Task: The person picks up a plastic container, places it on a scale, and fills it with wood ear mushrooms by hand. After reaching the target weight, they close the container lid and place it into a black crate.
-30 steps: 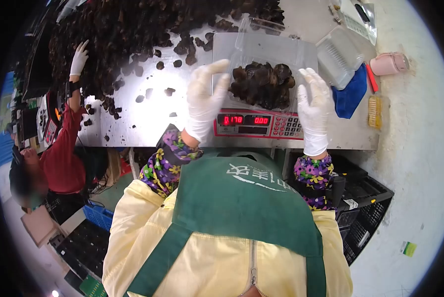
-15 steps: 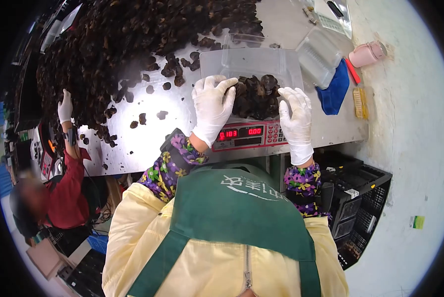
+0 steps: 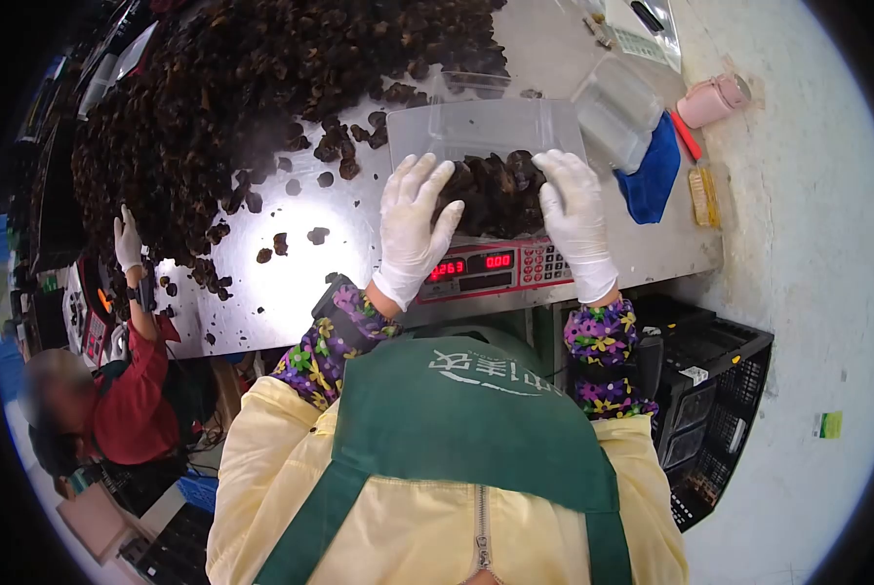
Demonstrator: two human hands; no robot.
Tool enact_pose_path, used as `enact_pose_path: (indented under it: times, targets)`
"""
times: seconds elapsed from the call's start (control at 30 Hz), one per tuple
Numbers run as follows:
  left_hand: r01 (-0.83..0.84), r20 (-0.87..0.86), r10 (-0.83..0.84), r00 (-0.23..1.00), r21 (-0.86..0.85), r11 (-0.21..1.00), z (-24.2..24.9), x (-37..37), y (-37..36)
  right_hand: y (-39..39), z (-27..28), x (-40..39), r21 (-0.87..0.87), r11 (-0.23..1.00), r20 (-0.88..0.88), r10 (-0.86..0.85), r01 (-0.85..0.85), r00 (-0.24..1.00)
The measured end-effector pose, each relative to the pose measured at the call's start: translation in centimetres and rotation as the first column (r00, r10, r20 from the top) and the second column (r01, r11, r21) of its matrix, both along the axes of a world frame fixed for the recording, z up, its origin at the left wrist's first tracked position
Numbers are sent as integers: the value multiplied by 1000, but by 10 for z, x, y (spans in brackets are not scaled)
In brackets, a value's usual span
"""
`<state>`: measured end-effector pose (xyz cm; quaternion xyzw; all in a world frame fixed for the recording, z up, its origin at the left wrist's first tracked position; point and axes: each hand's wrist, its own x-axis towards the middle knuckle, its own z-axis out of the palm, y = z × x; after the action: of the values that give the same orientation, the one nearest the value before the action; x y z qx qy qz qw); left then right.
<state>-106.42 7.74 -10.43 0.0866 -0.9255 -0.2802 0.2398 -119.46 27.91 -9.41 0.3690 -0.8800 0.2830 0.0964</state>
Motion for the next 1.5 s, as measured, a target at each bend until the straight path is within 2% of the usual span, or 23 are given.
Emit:
enact_pose_path:
  times: [0.03,0.1,0.17,0.23,0.3,0.33,0.4,0.5,0.53,0.6,0.63,0.7,0.73,0.8,0.83,0.87,0.9,0.93,0.97,1.07,1.17,1.43,1.5]
  targets:
    - [11,-75,-4,997,95,995,1,5,-3,1,4,-3,-117,992,47,-33,39,998]
    - [-22,-135,33,990,81,996,2,16,-8,2,9,-11,-112,990,68,-75,83,995]
    - [-165,-1,195,981,527,834,-10,28,-11,-1,1,-27,-343,892,540,-68,293,839]
    - [-191,65,191,979,600,777,-19,34,-18,-1,-15,-48,-383,866,651,7,321,759]
    - [-301,306,42,951,886,352,-11,39,-15,-7,-13,-56,-393,733,911,227,555,345]
    - [-303,322,-15,947,905,300,1,40,-11,-11,-15,-62,-397,736,910,234,549,344]
    - [-301,321,-26,947,909,288,2,39,-9,-15,-20,-74,-341,681,932,335,647,139]
    - [-290,312,-49,949,922,256,1,34,-11,-11,-13,-84,-392,697,890,452,601,56]
    - [-285,304,-50,951,930,234,-3,32,-13,-11,-9,-83,-390,699,891,451,599,54]
    - [-276,292,-48,955,938,210,-1,30,-15,-4,4,-72,-431,750,899,313,501,305]
    - [-309,321,-63,945,939,153,5,29,-16,2,8,-61,-432,752,899,313,499,307]
    - [-339,346,-80,935,936,94,7,29,-18,17,17,-33,-190,968,691,16,161,723]
    - [-323,326,-115,938,945,44,5,30,-20,23,10,-16,-176,980,572,22,97,820]
    - [-303,299,-160,941,953,-4,5,30,-22,16,5,30,-198,966,438,-66,168,897]
    - [-312,322,-174,931,947,83,6,29,-20,15,2,46,-231,945,296,-158,231,942]
    - [-315,344,-188,920,934,172,7,28,-18,22,-2,52,-232,942,290,-170,242,942]
    - [-304,338,-203,919,936,178,7,28,-17,30,-5,56,-145,900,720,-189,411,668]
    - [-316,339,-207,918,939,138,7,28,-16,35,-9,58,5,856,964,-142,517,224]
    - [-328,342,-212,915,939,98,5,27,-17,36,-13,61,-1,844,963,-144,536,229]
    - [-307,321,-208,924,947,96,0,20,-20,35,-23,71,-249,732,967,151,634,206]
    - [-288,324,-285,902,944,163,-3,13,-27,34,-27,69,-294,687,956,204,665,211]
    - [-210,275,-350,895,954,213,-7,31,-28,18,-18,94,-337,684,883,-9,647,469]
    - [-95,172,-368,914,972,217,-2,39,-24,21,-8,109,-380,653,847,-39,655,529]
